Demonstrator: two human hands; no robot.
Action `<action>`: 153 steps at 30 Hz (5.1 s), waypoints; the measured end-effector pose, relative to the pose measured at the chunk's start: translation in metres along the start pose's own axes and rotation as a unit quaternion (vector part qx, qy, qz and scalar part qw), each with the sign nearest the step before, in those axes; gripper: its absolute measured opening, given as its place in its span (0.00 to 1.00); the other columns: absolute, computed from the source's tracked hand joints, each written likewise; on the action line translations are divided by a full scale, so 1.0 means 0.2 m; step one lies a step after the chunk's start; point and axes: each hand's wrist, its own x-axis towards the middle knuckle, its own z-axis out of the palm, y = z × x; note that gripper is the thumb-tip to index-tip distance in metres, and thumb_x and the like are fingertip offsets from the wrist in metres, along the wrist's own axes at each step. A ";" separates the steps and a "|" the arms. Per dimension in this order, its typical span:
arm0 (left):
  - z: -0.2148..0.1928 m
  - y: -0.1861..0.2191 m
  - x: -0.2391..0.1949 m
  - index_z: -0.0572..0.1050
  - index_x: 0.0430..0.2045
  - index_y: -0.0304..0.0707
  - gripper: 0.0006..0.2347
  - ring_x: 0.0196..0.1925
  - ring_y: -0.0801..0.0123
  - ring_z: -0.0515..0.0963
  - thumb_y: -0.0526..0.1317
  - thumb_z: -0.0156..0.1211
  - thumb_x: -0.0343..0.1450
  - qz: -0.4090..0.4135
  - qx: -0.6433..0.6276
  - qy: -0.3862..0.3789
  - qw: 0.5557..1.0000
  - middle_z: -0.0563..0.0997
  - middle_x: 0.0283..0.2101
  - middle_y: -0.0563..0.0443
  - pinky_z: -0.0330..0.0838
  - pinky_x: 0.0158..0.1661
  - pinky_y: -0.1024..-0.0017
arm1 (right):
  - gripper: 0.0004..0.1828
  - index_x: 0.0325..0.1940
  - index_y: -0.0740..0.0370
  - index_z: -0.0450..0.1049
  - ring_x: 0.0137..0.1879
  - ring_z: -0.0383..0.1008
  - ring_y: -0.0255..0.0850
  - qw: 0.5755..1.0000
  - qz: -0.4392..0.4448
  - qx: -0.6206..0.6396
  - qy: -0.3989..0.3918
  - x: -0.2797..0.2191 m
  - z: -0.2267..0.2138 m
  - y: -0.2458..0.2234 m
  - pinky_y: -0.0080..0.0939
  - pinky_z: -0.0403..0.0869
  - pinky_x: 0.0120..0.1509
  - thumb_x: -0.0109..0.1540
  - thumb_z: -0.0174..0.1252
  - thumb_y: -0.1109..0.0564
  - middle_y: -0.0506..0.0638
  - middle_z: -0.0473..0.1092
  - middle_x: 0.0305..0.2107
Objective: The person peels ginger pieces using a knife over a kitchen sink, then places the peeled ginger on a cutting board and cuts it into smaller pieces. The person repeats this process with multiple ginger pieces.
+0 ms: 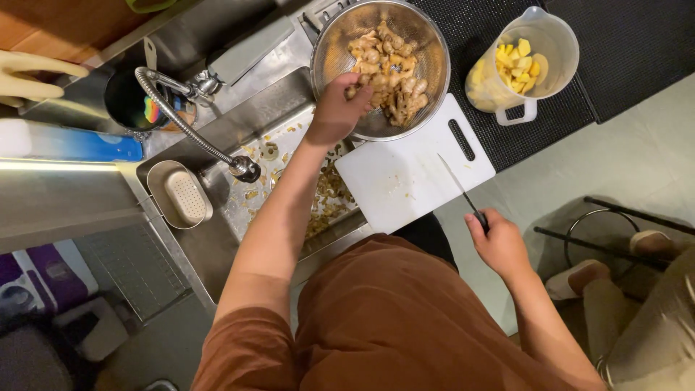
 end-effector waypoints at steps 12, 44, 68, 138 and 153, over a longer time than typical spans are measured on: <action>0.06 -0.03 0.09 0.73 0.52 0.42 0.10 0.46 0.56 0.85 0.41 0.50 0.78 -0.061 0.411 0.008 0.910 0.75 0.52 0.49 0.82 0.47 0.53 | 0.22 0.52 0.60 0.78 0.47 0.79 0.66 0.999 0.042 -0.013 -0.023 -0.03 -0.02 -0.06 0.64 0.77 0.50 0.69 0.54 0.40 0.68 0.78 0.33; 0.75 -0.52 -0.48 0.79 0.48 0.34 0.17 0.46 0.54 0.86 0.41 0.69 0.67 -0.128 0.114 0.017 0.985 0.85 0.43 0.39 0.85 0.42 0.65 | 0.23 0.56 0.59 0.71 0.49 0.79 0.69 0.993 0.068 -0.044 -0.085 -0.18 0.15 -0.06 0.68 0.76 0.54 0.73 0.43 0.39 0.70 0.77 0.35; 0.55 -0.47 -0.44 0.81 0.46 0.44 0.09 0.50 0.46 0.82 0.36 0.58 0.73 0.012 0.208 -0.121 0.970 0.82 0.42 0.44 0.79 0.51 0.55 | 0.21 0.50 0.64 0.70 0.47 0.77 0.71 0.997 0.059 -0.002 -0.048 -0.14 0.13 -0.05 0.70 0.75 0.49 0.73 0.45 0.43 0.72 0.75 0.31; 0.76 -0.62 -0.43 0.76 0.55 0.51 0.20 0.50 0.58 0.86 0.45 0.68 0.67 -0.169 0.098 -0.055 0.979 0.85 0.46 0.44 0.81 0.51 0.65 | 0.21 0.56 0.58 0.73 0.49 0.77 0.70 0.997 0.078 0.017 -0.016 -0.14 0.10 -0.04 0.69 0.75 0.51 0.73 0.49 0.40 0.71 0.75 0.31; 0.74 -0.52 -0.53 0.74 0.55 0.47 0.22 0.51 0.54 0.86 0.48 0.67 0.66 -0.185 0.197 -0.059 0.961 0.87 0.41 0.42 0.81 0.52 0.59 | 0.20 0.45 0.68 0.67 0.40 0.80 0.69 0.997 -0.003 -0.068 -0.042 -0.15 0.36 -0.11 0.64 0.78 0.46 0.74 0.44 0.46 0.72 0.74 0.28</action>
